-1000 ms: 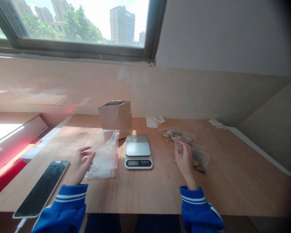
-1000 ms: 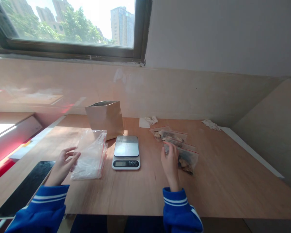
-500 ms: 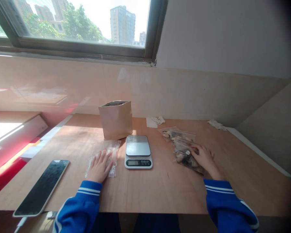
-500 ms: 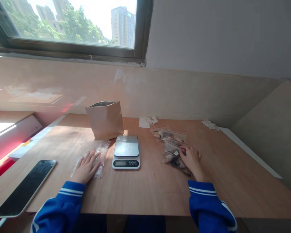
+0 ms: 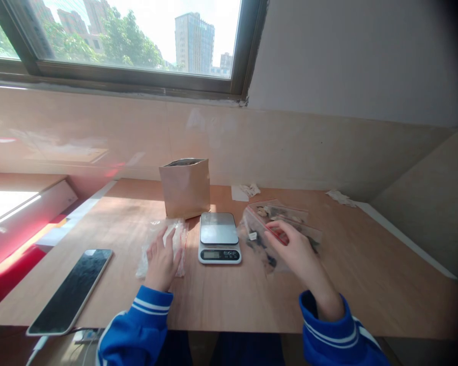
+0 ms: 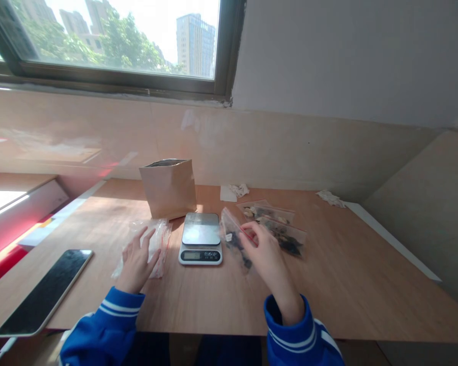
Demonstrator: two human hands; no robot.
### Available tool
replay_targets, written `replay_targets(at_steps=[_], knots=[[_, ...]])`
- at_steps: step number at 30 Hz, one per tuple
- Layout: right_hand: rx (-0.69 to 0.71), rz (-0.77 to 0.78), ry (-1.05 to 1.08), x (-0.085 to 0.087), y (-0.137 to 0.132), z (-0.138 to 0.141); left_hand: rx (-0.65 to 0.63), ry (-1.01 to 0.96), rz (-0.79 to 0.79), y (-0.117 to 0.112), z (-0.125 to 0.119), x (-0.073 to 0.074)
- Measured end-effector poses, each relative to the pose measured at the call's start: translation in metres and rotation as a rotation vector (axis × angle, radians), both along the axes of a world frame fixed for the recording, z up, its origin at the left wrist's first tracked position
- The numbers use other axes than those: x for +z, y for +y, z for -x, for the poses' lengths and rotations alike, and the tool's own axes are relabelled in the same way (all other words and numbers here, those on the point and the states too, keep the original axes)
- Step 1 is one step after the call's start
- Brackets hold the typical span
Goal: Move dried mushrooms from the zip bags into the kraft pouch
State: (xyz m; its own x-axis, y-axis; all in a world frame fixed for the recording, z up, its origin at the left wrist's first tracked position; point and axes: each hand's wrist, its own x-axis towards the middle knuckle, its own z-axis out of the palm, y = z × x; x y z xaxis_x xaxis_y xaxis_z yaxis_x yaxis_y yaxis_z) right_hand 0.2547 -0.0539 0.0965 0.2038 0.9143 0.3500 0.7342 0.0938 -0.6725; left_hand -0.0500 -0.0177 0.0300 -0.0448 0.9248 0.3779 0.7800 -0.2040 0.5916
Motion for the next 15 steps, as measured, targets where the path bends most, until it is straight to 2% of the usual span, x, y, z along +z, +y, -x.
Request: replay_targets(at_steps=[2, 5, 6, 9, 12, 15], knots=[[0.088, 0.005, 0.104, 0.004, 0.005, 0.032, -0.169, -0.279, 0.029, -0.013, -0.019, 0.021], [0.208, 0.042, 0.299, 0.006, 0.011, 0.076, -0.436, -0.686, 0.308, -0.031, -0.047, 0.046], [0.292, 0.075, 0.410, 0.005, 0.012, 0.088, -0.474, -0.780, 0.349, -0.035, -0.053, 0.051], [0.530, 0.174, 0.670, 0.001, 0.014, 0.114, -0.450, -0.946, 0.344, -0.038, -0.060, 0.057], [0.609, 0.218, 0.740, -0.006, 0.013, 0.124, -0.373, -1.021, 0.334, -0.034, -0.054, 0.055], [0.742, 0.306, 0.885, -0.014, 0.013, 0.124, -0.358, -1.036, 0.355, -0.030, -0.047, 0.050]])
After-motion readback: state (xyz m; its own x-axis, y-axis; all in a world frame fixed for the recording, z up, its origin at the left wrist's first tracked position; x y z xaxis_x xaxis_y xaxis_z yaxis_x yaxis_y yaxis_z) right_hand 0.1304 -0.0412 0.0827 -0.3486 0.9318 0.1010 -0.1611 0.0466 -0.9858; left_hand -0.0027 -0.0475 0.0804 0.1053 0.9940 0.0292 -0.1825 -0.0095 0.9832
